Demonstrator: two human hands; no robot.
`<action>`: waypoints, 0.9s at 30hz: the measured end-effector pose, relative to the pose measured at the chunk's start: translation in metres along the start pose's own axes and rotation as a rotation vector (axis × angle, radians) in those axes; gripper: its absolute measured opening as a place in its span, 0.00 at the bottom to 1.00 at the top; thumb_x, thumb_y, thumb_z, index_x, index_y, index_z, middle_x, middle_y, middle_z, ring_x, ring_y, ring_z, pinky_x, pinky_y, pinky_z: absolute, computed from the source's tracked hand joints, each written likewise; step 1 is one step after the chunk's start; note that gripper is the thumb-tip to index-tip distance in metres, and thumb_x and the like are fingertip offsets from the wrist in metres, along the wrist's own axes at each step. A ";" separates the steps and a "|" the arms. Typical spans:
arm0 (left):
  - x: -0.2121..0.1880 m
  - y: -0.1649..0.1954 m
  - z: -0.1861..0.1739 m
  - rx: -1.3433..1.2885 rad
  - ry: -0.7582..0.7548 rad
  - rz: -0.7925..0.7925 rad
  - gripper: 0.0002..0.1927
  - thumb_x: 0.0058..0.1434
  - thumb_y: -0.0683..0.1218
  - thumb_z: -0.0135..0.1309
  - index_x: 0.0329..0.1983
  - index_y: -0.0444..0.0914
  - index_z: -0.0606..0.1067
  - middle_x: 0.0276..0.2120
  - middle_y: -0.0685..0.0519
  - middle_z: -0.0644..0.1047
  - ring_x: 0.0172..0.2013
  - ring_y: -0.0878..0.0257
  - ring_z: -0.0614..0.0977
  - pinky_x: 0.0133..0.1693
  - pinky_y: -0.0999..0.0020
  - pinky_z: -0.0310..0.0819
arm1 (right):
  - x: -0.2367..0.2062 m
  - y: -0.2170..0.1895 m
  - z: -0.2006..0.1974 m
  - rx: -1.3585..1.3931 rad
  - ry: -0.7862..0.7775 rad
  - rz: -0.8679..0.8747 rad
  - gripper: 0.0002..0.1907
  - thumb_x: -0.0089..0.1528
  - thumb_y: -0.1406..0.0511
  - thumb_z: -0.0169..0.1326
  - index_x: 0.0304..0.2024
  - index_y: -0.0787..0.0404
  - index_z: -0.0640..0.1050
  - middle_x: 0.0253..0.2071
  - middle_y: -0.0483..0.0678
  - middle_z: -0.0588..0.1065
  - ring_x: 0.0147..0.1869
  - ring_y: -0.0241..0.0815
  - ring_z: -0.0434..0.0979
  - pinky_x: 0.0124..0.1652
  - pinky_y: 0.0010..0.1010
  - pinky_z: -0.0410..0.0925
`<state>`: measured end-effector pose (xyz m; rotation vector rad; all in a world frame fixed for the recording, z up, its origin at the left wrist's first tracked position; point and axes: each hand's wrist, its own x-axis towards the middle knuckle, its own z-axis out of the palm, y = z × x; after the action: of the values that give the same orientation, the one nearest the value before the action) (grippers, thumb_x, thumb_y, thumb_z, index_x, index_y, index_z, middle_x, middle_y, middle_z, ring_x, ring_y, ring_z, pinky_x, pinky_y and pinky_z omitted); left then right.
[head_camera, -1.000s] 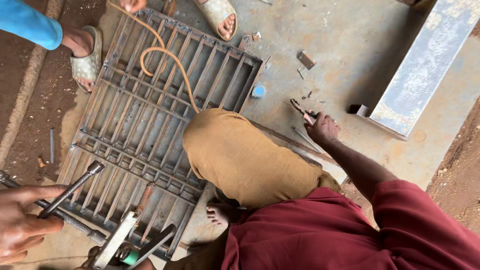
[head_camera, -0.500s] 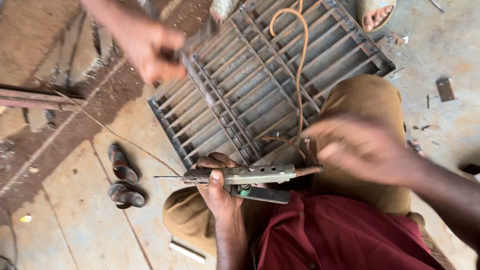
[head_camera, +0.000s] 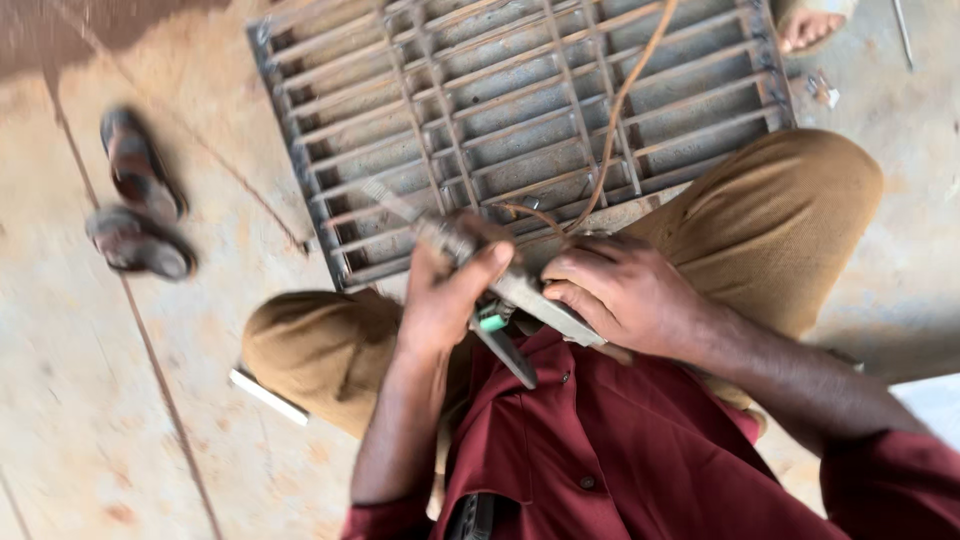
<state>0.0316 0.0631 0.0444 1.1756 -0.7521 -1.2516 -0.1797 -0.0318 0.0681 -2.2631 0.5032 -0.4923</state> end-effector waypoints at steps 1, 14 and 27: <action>0.003 -0.004 -0.004 -0.039 0.033 -0.057 0.08 0.63 0.42 0.63 0.38 0.34 0.76 0.31 0.52 0.78 0.32 0.66 0.77 0.35 0.69 0.71 | -0.001 0.002 0.006 -0.045 0.009 -0.022 0.09 0.65 0.62 0.56 0.40 0.62 0.76 0.36 0.52 0.76 0.40 0.50 0.80 0.39 0.41 0.72; 0.008 -0.041 -0.025 -0.176 0.188 -0.336 0.16 0.54 0.47 0.68 0.41 0.36 0.78 0.35 0.51 0.82 0.35 0.63 0.83 0.38 0.67 0.80 | 0.000 0.029 0.042 0.037 -0.111 0.004 0.09 0.65 0.63 0.52 0.33 0.63 0.73 0.26 0.54 0.70 0.28 0.54 0.74 0.33 0.44 0.68; 0.018 -0.030 -0.027 -0.093 0.003 -0.151 0.21 0.59 0.51 0.70 0.44 0.29 0.80 0.39 0.50 0.82 0.42 0.63 0.82 0.48 0.66 0.78 | 0.010 0.022 0.053 0.157 -0.093 0.308 0.10 0.68 0.63 0.52 0.40 0.65 0.78 0.27 0.53 0.75 0.28 0.47 0.78 0.32 0.39 0.71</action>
<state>0.0508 0.0552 0.0059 1.1748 -0.6048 -1.3944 -0.1497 -0.0199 0.0198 -2.0026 0.7243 -0.2597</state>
